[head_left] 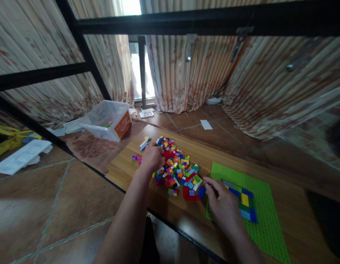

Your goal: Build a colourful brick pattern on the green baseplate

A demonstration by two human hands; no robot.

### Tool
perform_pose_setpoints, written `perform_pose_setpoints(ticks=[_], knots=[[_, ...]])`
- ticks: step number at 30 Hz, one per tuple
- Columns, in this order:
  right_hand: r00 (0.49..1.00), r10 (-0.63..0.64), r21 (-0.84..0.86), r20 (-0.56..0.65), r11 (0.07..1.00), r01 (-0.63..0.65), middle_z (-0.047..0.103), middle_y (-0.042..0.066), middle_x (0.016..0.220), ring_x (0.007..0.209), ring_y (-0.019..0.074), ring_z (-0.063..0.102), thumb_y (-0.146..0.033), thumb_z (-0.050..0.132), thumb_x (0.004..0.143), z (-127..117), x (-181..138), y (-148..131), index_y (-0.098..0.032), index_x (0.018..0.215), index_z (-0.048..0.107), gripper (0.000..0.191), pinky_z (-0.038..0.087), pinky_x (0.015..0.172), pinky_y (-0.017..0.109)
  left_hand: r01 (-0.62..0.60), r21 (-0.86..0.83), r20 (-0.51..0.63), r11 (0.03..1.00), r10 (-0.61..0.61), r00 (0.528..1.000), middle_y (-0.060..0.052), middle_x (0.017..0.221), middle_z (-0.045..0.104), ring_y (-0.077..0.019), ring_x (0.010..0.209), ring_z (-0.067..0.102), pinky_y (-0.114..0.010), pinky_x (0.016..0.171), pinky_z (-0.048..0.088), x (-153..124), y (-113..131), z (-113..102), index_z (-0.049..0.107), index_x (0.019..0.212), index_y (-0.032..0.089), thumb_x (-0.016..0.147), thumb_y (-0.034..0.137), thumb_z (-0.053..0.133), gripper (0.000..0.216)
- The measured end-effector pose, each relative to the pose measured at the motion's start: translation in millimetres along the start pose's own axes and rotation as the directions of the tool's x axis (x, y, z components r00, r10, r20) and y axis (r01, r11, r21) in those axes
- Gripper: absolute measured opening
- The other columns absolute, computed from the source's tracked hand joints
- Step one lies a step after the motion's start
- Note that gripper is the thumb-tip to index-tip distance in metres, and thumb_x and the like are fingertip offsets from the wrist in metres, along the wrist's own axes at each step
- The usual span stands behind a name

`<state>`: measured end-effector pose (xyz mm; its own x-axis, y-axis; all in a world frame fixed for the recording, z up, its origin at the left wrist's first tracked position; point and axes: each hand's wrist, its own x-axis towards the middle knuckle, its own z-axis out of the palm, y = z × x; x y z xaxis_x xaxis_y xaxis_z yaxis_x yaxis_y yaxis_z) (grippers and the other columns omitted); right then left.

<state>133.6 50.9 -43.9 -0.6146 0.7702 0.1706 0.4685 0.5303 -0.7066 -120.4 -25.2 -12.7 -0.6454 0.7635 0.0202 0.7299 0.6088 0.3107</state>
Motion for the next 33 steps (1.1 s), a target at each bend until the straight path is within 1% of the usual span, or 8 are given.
perform_pose_setpoints(ticks=[6,10,15,17,23,26,29,33], knots=[[0.995,0.054,0.077,-0.084,0.996,-0.047,0.072,0.007,0.096,0.075,0.0181,0.067,-0.029,0.04,0.094,-6.8,-0.9,-6.1,-0.02,0.103,0.067,0.03,0.052,0.075,0.033,-0.022,0.019,0.007,1.0,0.022,1.0,-0.011,0.121,0.062,-0.0295,0.126,0.05,-0.038,0.106,0.041,5.0,3.1,0.8,0.077,0.088,0.023,0.076,0.031,0.066,0.018],[0.997,-0.038,0.039,-0.068,0.998,0.04,0.071,0.008,0.094,0.085,0.0186,0.066,-0.02,0.042,0.093,3.3,-4.1,-15.4,-0.018,0.102,0.067,0.027,0.051,0.077,0.031,0.012,0.022,0.016,1.0,-0.012,1.0,-0.011,0.123,0.062,-0.0309,0.131,0.047,-0.039,0.108,0.039,8.4,3.1,4.6,0.077,0.089,0.023,0.073,0.034,0.069,0.021],[0.993,-0.105,0.028,-0.054,0.994,0.107,0.069,0.007,0.093,0.086,0.0177,0.065,-0.012,0.044,0.091,14.3,-5.3,-21.3,-0.019,0.101,0.067,0.027,0.05,0.078,0.028,-0.002,0.03,0.021,1.0,0.002,1.0,-0.008,0.106,0.07,-0.0308,0.13,0.048,-0.037,0.108,0.04,13.0,3.8,9.8,0.077,0.087,0.022,0.074,0.034,0.063,0.022],[0.992,-0.111,0.035,-0.052,0.993,0.113,0.069,0.007,0.093,0.087,0.018,0.066,-0.011,0.045,0.091,13.4,-5.3,-21.1,-0.018,0.102,0.067,0.026,0.05,0.078,0.029,-0.017,0.055,0.026,0.998,0.016,1.0,-0.01,0.105,0.071,-0.0317,0.129,0.048,-0.038,0.108,0.04,13.2,5.9,9.3,0.078,0.085,0.021,0.074,0.031,0.06,0.023],[0.991,-0.116,0.054,-0.071,0.991,0.12,0.069,0.007,0.093,0.089,0.0186,0.066,-0.011,0.045,0.091,7.5,-5.4,-19.9,-0.017,0.1,0.067,0.025,0.05,0.079,0.029,-0.013,0.114,0.017,0.993,0.011,1.0,-0.013,0.115,0.068,-0.0322,0.119,0.055,-0.038,0.101,0.044,7.3,11.1,-5.9,0.077,0.078,0.018,0.075,0.03,0.055,0.025],[0.99,-0.118,0.055,-0.081,0.991,0.123,0.069,0.008,0.094,0.089,0.0187,0.066,-0.011,0.045,0.091,5.7,-5.0,-19.4,-0.016,0.099,0.067,0.024,0.05,0.08,0.029,-0.008,0.127,0.042,0.992,0.002,0.999,-0.013,0.107,0.07,-0.0295,0.108,0.061,-0.035,0.093,0.047,1.3,12.3,-18.6,0.075,0.074,0.018,0.076,0.032,0.053,0.026],[0.991,-0.111,0.06,-0.079,0.991,0.116,0.07,0.007,0.094,0.089,0.0182,0.066,-0.011,0.046,0.091,2.3,-5.5,-18.6,-0.017,0.1,0.067,0.023,0.05,0.08,0.029,0.103,0.095,0.084,0.99,-0.111,0.99,-0.011,0.09,0.073,-0.0265,0.089,0.066,-0.031,0.076,0.048,-6.5,14.1,-28.2,0.075,0.084,0.017,0.077,0.034,0.055,0.027],[0.99,-0.109,0.06,-0.085,0.992,0.115,0.07,0.006,0.094,0.087,0.0177,0.067,-0.013,0.046,0.092,-2.6,-7.0,-15.8,-0.019,0.099,0.067,0.023,0.05,0.078,0.029,0.159,-0.021,0.044,0.987,-0.158,0.986,-0.009,0.075,0.072,-0.0221,0.072,0.064,-0.028,0.064,0.044,-15.4,16.7,-30.8,0.072,0.087,0.016,0.078,0.032,0.054,0.026]])
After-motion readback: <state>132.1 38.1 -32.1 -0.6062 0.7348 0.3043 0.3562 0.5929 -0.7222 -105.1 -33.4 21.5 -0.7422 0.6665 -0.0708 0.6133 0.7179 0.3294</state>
